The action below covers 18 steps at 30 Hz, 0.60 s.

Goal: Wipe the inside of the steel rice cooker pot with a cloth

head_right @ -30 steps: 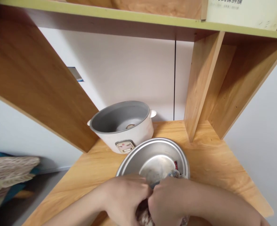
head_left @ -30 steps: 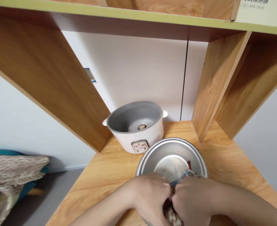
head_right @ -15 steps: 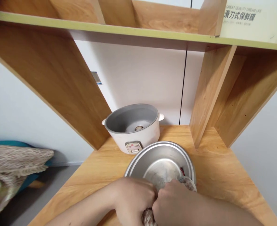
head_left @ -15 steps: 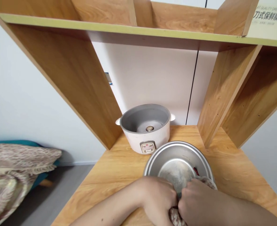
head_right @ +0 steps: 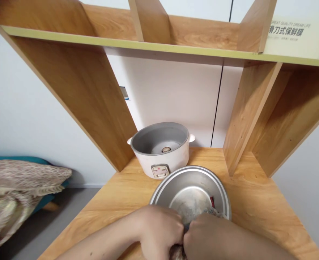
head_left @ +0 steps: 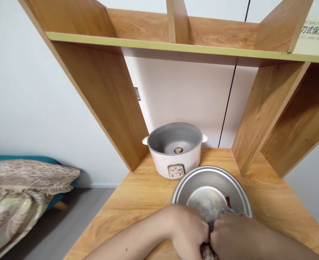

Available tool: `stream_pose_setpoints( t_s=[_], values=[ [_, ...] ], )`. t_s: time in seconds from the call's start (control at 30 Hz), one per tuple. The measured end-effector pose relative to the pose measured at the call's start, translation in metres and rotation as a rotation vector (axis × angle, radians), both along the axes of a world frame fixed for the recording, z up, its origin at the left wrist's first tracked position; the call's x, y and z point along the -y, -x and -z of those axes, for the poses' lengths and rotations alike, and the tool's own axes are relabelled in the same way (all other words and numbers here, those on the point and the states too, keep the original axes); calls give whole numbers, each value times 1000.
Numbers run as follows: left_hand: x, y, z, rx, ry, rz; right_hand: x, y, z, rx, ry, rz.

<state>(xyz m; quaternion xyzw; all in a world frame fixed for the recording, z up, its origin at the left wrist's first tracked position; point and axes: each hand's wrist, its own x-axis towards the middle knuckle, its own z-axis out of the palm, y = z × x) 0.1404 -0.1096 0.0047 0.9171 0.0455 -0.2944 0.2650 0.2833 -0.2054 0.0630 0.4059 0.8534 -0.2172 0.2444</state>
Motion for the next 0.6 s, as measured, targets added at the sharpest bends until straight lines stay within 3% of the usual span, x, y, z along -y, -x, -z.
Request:
stream_pose_setpoints(
  t_s=[0.17,0.3,0.6],
  values=[
    [-1,0,-4,-24,4,-48,-2,-2,17,41,-74,-72],
    [-1,0,-5,-23,53,-76,-4,-2,24,94,-30,-69],
    [-1,0,-2,35,63,-81,-4,-3,16,23,-34,-45]
  ],
)
